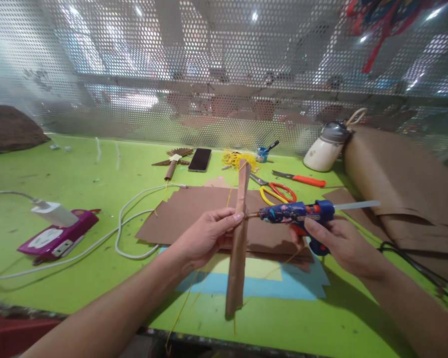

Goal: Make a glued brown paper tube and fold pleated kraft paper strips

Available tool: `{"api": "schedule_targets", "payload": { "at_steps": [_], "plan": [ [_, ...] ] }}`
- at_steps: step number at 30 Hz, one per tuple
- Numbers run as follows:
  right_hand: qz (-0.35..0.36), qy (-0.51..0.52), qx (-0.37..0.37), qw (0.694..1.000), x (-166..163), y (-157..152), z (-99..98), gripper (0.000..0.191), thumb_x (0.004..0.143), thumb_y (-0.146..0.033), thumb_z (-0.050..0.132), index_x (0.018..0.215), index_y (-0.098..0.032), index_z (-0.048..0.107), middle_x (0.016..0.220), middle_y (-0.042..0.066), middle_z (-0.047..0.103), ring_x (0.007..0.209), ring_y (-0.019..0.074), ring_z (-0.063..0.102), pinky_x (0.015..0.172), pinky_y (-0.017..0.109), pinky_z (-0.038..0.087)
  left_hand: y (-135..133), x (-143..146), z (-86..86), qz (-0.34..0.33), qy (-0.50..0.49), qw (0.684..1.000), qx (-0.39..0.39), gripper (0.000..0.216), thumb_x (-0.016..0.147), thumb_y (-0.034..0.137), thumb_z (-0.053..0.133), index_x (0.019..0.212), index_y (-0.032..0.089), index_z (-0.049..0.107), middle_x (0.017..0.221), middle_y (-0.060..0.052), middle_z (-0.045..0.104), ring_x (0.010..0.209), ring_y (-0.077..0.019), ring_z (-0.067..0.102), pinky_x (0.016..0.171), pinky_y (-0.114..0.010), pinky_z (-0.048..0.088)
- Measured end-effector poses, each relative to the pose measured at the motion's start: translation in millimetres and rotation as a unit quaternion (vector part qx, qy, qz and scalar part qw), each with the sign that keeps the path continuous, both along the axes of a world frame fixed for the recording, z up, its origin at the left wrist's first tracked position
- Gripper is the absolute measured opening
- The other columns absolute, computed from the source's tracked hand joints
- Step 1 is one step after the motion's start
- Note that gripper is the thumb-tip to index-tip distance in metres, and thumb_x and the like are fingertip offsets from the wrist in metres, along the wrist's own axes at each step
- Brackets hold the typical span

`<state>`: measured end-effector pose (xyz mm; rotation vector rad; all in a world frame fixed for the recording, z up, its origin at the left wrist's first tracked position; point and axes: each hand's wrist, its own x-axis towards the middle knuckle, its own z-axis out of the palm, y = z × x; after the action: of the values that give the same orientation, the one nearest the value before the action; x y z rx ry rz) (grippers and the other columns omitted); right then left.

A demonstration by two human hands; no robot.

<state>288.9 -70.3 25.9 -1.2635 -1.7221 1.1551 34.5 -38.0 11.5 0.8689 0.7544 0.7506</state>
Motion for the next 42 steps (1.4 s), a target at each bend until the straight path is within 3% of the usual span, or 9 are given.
{"api": "schedule_targets", "payload": {
  "at_steps": [4,15,32,42],
  "plan": [
    [-0.001,0.009,0.033,0.999,-1.2,3.5,-3.3,0.041,0.092,-0.05,0.044,0.076,-0.017,0.062,0.071,0.004,0.062,0.069,0.0147,0.056,0.064,0.024,0.044,-0.5,0.4,0.9,-0.004,-0.001,1.0,0.001,0.022,0.075,0.032,0.073,0.087,0.015,0.067,0.071,-0.002,0.063,0.063,-0.0129,0.062,0.063,-0.024,0.05],
    [-0.001,0.028,-0.001,1.0,-2.1,1.2,-4.3,0.038,0.091,-0.049,0.047,0.077,-0.017,0.063,0.075,0.005,0.063,0.068,0.0153,0.057,0.063,0.025,0.046,-1.2,0.5,1.7,-0.001,0.0,1.0,0.009,0.023,0.073,0.035,0.073,0.083,0.015,0.066,0.069,-0.001,0.063,0.063,-0.0142,0.063,0.064,-0.026,0.051],
    [0.0,0.011,0.02,1.0,-1.8,1.1,-1.0,0.039,0.092,-0.049,0.045,0.075,-0.018,0.061,0.074,0.004,0.06,0.068,0.0155,0.056,0.064,0.026,0.043,-1.4,-0.8,0.3,-0.001,0.017,1.0,0.019,0.024,0.076,0.035,0.071,0.088,0.015,0.066,0.073,-0.002,0.062,0.066,-0.0132,0.062,0.065,-0.025,0.05],
    [-0.012,0.051,0.036,0.998,1.0,1.9,-9.2,0.037,0.093,-0.047,0.044,0.078,-0.018,0.062,0.071,0.003,0.061,0.068,0.0151,0.055,0.065,0.026,0.043,-2.0,-0.8,-0.9,-0.003,0.012,0.999,0.04,0.022,0.079,0.035,0.068,0.088,0.015,0.066,0.073,0.0,0.059,0.064,-0.0101,0.058,0.065,-0.023,0.048]
  ]
}}
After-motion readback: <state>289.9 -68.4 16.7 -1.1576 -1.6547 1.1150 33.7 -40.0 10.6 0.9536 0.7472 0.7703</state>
